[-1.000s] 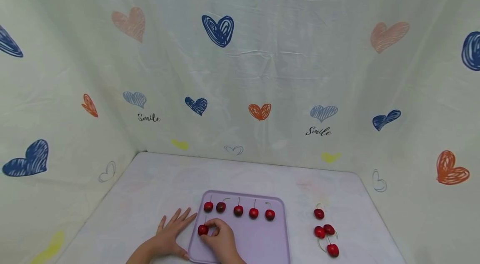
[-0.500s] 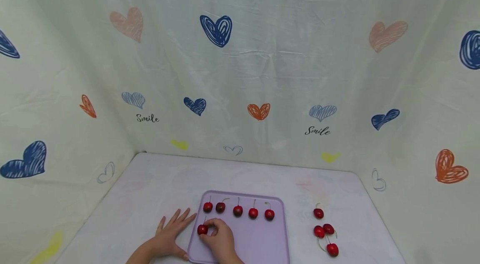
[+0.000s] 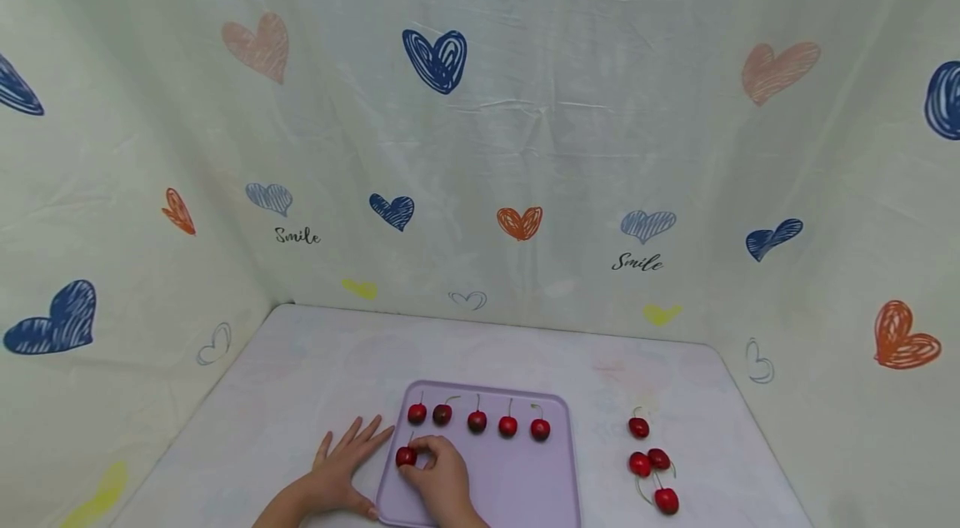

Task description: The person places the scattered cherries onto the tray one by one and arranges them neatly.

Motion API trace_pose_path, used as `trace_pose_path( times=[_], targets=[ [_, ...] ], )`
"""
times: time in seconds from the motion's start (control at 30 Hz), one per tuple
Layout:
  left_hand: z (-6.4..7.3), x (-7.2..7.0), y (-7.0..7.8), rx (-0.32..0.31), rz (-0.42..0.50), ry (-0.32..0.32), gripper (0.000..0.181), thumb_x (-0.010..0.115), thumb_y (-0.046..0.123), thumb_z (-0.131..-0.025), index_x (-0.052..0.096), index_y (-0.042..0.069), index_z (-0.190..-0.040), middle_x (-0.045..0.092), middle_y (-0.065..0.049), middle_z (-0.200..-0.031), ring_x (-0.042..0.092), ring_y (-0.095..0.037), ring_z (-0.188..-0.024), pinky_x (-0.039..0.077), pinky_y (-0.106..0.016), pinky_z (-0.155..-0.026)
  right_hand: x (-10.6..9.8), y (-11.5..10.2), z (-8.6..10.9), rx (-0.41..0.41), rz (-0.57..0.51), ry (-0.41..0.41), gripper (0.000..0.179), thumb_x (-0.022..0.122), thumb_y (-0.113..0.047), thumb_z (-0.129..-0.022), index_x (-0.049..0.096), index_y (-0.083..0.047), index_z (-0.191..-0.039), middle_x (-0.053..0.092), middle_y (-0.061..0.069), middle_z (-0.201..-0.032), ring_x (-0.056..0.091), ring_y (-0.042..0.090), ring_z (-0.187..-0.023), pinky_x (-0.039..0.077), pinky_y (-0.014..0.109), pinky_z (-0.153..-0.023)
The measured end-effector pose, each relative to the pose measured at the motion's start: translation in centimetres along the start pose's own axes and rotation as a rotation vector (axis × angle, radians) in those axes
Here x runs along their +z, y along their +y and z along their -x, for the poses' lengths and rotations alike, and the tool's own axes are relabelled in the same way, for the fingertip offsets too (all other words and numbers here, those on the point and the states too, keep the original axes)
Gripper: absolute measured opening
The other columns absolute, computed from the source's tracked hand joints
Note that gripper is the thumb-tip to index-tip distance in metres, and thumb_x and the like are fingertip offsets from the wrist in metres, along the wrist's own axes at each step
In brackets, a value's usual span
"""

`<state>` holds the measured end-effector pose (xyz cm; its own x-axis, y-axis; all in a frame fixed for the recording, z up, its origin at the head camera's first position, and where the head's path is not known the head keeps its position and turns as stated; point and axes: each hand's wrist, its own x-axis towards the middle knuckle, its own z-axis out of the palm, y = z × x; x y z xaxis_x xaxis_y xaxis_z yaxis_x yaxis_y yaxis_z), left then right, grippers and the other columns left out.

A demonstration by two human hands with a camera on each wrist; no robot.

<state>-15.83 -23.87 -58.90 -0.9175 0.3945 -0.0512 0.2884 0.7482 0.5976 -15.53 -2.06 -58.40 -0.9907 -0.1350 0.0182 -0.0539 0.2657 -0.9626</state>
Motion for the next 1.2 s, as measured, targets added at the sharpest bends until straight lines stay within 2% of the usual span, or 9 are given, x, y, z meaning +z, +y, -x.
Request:
trace_pose_path(
  times=[0.33,0.57,0.67,0.8,0.87,0.93,1.07,1.2],
  targets=[
    [-0.2,0.0,0.2,-0.029,-0.012,-0.018,0.113,0.085,0.061,-0.052,0.036,0.036,-0.151,0.027,-0.021,-0.156,0.01,-0.051,-0.142,-0.007,-0.076,-0.099,-0.2,-0.1,0.0,-0.003,-0.006,-0.01,0.027,0.083,-0.012,-0.073,0.074,-0.014,-0.098,0.058,-0.012,-0.088,0.046,0.003,-0.061,0.04,0.02,-0.052],
    [0.2,-0.4,0.7,0.002,0.02,-0.009,0.112,0.086,0.057,-0.052,0.039,0.029,-0.15,0.028,-0.021,-0.155,0.01,-0.054,-0.139,-0.009,-0.077,-0.098,-0.1,-0.1,0.1,-0.005,-0.012,0.001,0.027,0.084,-0.011,-0.072,0.073,-0.013,-0.097,0.059,-0.011,-0.087,0.046,0.002,-0.06,0.04,0.019,-0.052],
    [0.2,-0.2,0.4,0.015,0.023,0.002,0.112,0.086,0.058,-0.052,0.039,0.031,-0.15,0.028,-0.019,-0.156,0.011,-0.055,-0.138,-0.009,-0.078,-0.097,0.0,0.0,0.1,-0.009,-0.01,0.008,0.028,0.084,-0.01,-0.071,0.073,-0.013,-0.096,0.06,-0.01,-0.087,0.046,0.001,-0.059,0.04,0.019,-0.052],
    [0.1,0.2,-0.1,0.008,0.007,0.014,0.111,0.084,0.062,-0.052,0.036,0.041,-0.15,0.027,-0.011,-0.158,0.011,-0.053,-0.14,-0.009,-0.077,-0.099,0.0,0.0,0.1,-0.005,-0.011,0.006,0.028,0.084,-0.01,-0.071,0.073,-0.013,-0.096,0.06,-0.01,-0.086,0.046,0.001,-0.059,0.04,0.019,-0.052],
    [0.1,0.3,-0.2,0.01,0.001,0.015,0.111,0.083,0.062,-0.052,0.035,0.041,-0.15,0.027,-0.01,-0.158,0.012,-0.053,-0.14,-0.008,-0.077,-0.099,0.0,0.1,0.1,-0.004,-0.018,0.002,0.027,0.083,-0.01,-0.071,0.073,-0.012,-0.096,0.061,-0.01,-0.086,0.046,0.001,-0.059,0.04,0.019,-0.052],
    [0.1,0.1,0.0,0.011,0.005,0.01,0.111,0.084,0.061,-0.052,0.037,0.038,-0.15,0.028,-0.011,-0.158,0.012,-0.054,-0.139,-0.008,-0.077,-0.099,0.0,0.1,0.1,-0.001,-0.03,-0.001,0.028,0.083,-0.01,-0.071,0.072,-0.011,-0.096,0.061,-0.01,-0.086,0.046,0.002,-0.059,0.04,0.019,-0.052],
    [0.3,-0.5,1.0,0.02,0.006,-0.005,0.113,0.087,0.055,-0.053,0.04,0.022,-0.15,0.029,-0.022,-0.155,0.012,-0.056,-0.138,-0.007,-0.079,-0.097,0.0,0.2,0.0,0.006,-0.054,0.0,0.028,0.084,-0.011,-0.071,0.072,-0.011,-0.096,0.061,-0.009,-0.085,0.047,0.002,-0.059,0.04,0.019,-0.051],
    [0.4,-1.0,1.7,0.004,-0.002,-0.031,0.113,0.089,0.05,-0.054,0.04,0.015,-0.149,0.027,-0.023,-0.155,0.01,-0.055,-0.139,-0.006,-0.079,-0.097,0.2,0.3,0.0,0.0,-0.033,0.023,0.03,0.087,-0.015,-0.069,0.072,-0.013,-0.094,0.06,-0.01,-0.083,0.047,0.002,-0.061,0.041,0.02,-0.054]
  ],
)
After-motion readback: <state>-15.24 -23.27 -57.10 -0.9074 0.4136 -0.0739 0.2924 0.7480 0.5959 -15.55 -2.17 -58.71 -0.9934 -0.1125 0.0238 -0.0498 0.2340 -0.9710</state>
